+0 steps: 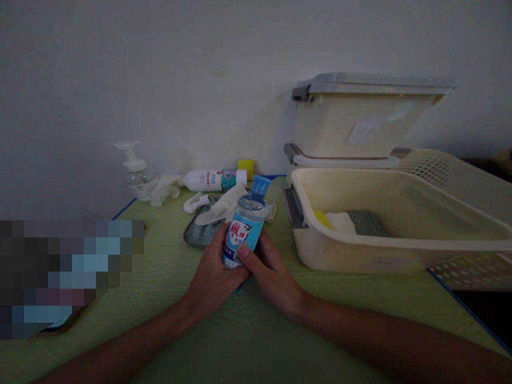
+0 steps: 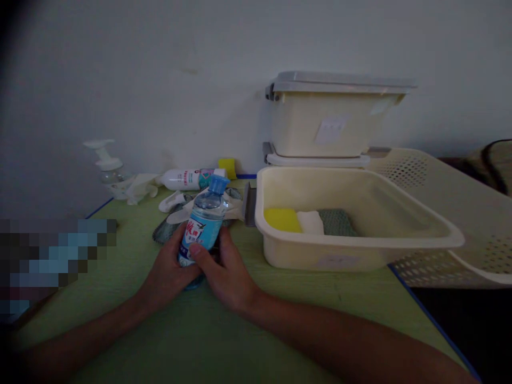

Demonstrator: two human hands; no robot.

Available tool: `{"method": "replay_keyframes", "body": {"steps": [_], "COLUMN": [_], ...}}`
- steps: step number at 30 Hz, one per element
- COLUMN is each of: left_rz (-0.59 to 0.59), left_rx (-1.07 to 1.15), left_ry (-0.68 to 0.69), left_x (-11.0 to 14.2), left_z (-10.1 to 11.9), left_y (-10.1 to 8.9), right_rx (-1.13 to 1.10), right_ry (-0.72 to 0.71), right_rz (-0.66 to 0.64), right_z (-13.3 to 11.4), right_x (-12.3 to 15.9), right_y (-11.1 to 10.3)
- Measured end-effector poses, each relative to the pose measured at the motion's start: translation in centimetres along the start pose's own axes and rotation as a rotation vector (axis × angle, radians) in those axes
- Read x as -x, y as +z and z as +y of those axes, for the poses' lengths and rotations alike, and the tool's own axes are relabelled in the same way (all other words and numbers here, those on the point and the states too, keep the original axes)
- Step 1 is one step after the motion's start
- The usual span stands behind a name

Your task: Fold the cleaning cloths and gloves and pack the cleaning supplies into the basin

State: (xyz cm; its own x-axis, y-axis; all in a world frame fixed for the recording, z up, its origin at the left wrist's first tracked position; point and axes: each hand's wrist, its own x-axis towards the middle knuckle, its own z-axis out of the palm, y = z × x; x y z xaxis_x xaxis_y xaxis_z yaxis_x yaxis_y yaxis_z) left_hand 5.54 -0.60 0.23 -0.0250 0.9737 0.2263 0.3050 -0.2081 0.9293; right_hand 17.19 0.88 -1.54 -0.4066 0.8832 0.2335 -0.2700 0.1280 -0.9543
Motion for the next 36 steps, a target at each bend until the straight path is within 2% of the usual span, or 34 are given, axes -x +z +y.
{"method": "replay_keyframes", "body": {"steps": [3,11,14,18,22,26,29,33,34,36], "left_rz": [0.026,0.153,0.213,0.246,0.101,-0.081,-0.269,-0.475,-0.512,-0.566], "left_rx": [-0.018,-0.114,-0.147,-0.188,-0.256,-0.406,-0.472,-0.547,-0.537,-0.475], "left_ry": [-0.031,-0.060,-0.086,-0.099,0.046,0.218,0.233,0.239,0.228,0.157], "left_x": [0.2,-0.1,-0.8,-2.6,-5.1,-7.4,-8.7,-10.2,-10.5,-10.9], "left_z": [0.2,0.7,2.1,5.5,9.3,12.6,14.5,15.3,15.2,14.9], "left_y": [0.2,0.4,0.2,-0.3,-0.2,1.6,3.5,5.9,6.4,7.2], "right_rx": [-0.022,-0.014,-0.065,-0.145,-0.074,-0.029,0.031,0.049,0.037,0.022], "right_ry": [-0.014,-0.010,0.019,0.156,0.214,0.220,0.321,0.606,0.614,0.509], "right_rz": [-0.029,0.019,0.016,0.076,0.098,0.105,0.054,-0.043,-0.037,0.017], "right_z": [-0.3,-0.5,-0.3,-0.3,0.0,1.7,2.8,2.5,2.3,1.9], "right_x": [0.3,0.3,0.3,0.6,1.1,0.9,-0.1,-0.4,-0.1,0.8], "right_y": [-0.3,-0.9,-0.9,-0.6,-0.3,0.0,0.1,0.2,0.2,0.2]}}
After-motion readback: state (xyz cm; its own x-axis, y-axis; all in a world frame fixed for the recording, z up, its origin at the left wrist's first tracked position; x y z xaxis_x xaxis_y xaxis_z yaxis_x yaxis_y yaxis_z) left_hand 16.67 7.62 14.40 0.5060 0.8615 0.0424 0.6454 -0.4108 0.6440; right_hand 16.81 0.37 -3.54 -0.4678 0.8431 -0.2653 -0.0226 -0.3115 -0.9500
